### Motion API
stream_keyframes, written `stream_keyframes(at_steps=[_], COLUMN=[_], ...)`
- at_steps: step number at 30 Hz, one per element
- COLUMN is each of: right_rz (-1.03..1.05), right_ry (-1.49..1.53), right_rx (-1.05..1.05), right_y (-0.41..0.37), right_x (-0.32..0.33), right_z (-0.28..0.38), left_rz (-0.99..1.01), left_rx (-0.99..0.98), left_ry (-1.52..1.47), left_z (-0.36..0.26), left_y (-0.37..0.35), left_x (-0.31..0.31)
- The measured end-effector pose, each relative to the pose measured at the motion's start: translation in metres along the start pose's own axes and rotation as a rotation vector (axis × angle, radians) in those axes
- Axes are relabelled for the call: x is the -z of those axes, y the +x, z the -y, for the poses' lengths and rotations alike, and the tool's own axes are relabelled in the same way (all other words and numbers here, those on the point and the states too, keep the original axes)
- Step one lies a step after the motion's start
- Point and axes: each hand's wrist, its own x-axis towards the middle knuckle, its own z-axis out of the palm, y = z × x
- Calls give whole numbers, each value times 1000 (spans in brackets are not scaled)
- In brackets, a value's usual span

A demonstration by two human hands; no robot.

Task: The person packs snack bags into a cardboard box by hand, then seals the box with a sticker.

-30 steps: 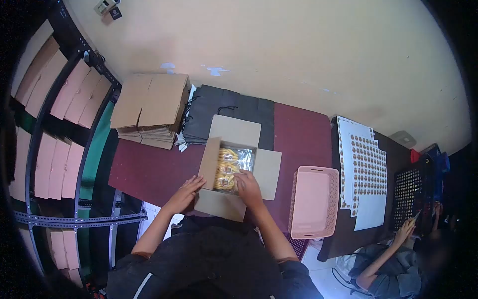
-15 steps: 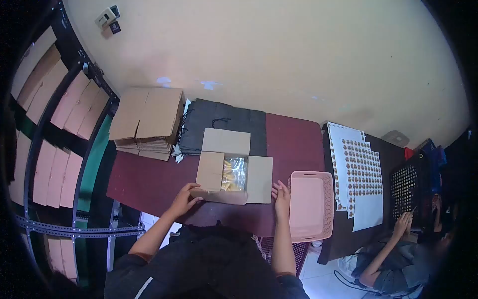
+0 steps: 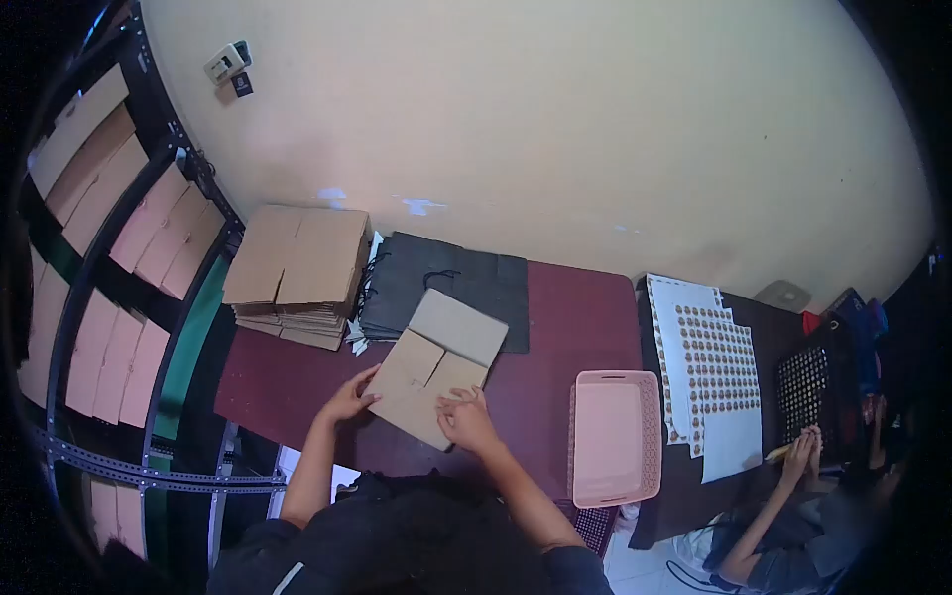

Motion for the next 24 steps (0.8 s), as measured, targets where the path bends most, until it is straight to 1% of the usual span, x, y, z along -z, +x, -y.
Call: stream_keyframes(at_steps=[1,2,3,4,6,7,8,9,11,12,13,14,15,16,17,18,19,20,21,22,23,24], right_rz=[7,97,187,200,240,269,193,203,273,247,257,258,257,204,208,100,-12,-244,-415,-585,-634,-682], right_ry=[0,-5,-10,12,55,96,133,139,278,333,336,407,477,508,508,566,621,574,579,581,403,419], right_rx=[9,90,171,223,210,195,207,206,93,101,92,26,-38,-15,-17,-96,-175,-127,-220,-312,-317,-354], right_y=[2,0,-1,-3,-7,-8,-10,-11,-13,-16,-21,-24,-27,-30,-35,-40,-42,-44,-47,-47,-46,-45], right_x=[-1,-1,-2,-6,-18,-18,-15,-11,-3,-5,-3,-2,-2,-1,1,5,9,14,17,28,46,53], right_z=[9,18,25,29,28,31,30,28,21,12,9,6,5,3,1,2,0,-5,-16,-23,-36,-51], left_rz=[34,80,108,137,159,147,137,133,72,75,55,36,38,-30,-98,-79,-74,-56,-37,6,11,22], left_rx=[31,50,49,46,55,7,-40,-30,-28,-21,-63,-107,-100,-131,-162,-231,-233,-257,-278,-241,-237,-254], left_ry=[44,-58,-63,-34,-12,87,187,182,197,191,328,467,463,654,846,947,946,944,941,956,956,965], left_z=[-3,7,4,-2,-7,-8,-8,-13,-27,-31,-33,-36,-42,-49,-51,-48,-45,-42,-47,-51,-51,-49], left_y=[-2,2,3,7,13,18,22,25,34,38,40,40,37,32,25,22,19,15,11,13,16,20], left_x=[16,28,35,36,30,22,14,3,-20,-29,-39,-49,-64,-80,-91,-98,-104,-110,-115,-115,-117,-121])
